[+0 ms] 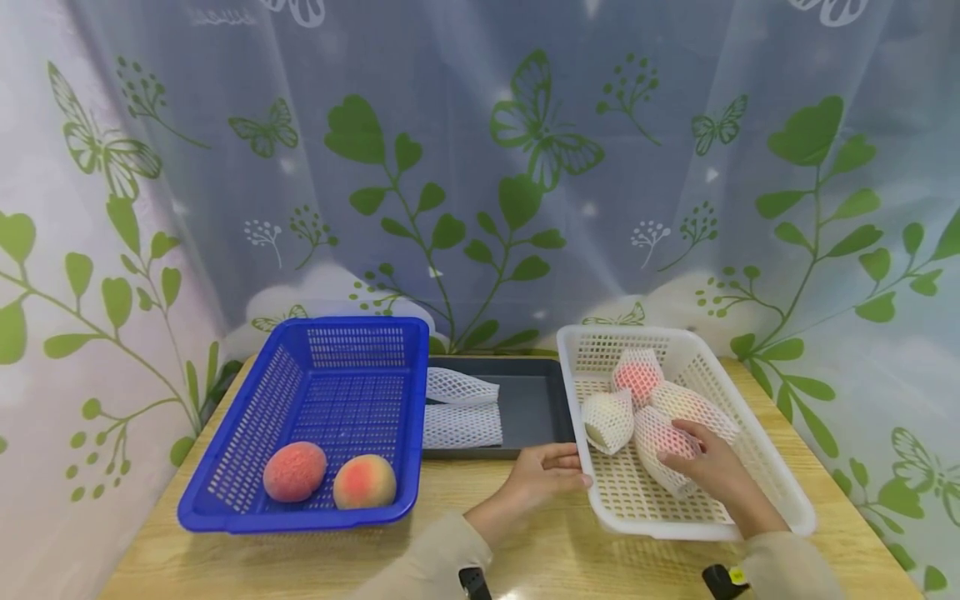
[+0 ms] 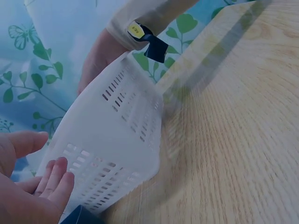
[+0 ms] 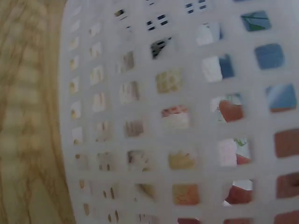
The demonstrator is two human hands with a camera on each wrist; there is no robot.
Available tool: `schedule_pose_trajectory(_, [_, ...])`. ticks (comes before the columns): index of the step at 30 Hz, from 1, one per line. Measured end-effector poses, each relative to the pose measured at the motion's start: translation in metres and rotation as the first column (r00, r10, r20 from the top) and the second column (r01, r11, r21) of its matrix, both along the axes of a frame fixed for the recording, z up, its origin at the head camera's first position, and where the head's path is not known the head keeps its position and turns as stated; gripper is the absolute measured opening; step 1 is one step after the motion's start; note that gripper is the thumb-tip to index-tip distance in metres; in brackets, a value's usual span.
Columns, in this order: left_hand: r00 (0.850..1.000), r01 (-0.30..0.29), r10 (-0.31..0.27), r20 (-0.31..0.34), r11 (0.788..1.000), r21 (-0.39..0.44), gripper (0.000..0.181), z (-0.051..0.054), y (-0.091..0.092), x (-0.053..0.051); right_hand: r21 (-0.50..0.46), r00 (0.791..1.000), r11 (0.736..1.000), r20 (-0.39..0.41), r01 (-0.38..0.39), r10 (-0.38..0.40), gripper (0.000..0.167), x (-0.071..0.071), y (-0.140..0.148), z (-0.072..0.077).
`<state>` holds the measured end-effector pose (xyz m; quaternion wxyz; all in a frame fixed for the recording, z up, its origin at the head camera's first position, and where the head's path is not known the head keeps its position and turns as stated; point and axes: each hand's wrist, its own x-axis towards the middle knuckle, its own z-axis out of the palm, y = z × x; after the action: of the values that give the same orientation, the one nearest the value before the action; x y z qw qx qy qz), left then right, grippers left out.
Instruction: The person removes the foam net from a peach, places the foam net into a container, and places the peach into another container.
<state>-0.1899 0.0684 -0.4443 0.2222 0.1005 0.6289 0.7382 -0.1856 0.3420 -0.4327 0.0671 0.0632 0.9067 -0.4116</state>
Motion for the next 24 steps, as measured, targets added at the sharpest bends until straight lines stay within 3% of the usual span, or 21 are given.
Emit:
schedule_pose_trajectory(8, [1.000,-0.012,0.011,0.012,0.998,0.067,0.050,-0.003,0.004,0.001,0.085,0.994,0.993,-0.068,-0.081,0.086,0.079,-0.004,0.000,-0.008])
schedule_pose_trajectory(24, [1.000,-0.015,0.014,0.017,0.998,0.054,0.051,-0.007,0.005,0.001,0.151,0.996,0.987,-0.060,-0.055,0.065,0.078,-0.009,-0.004,-0.015])
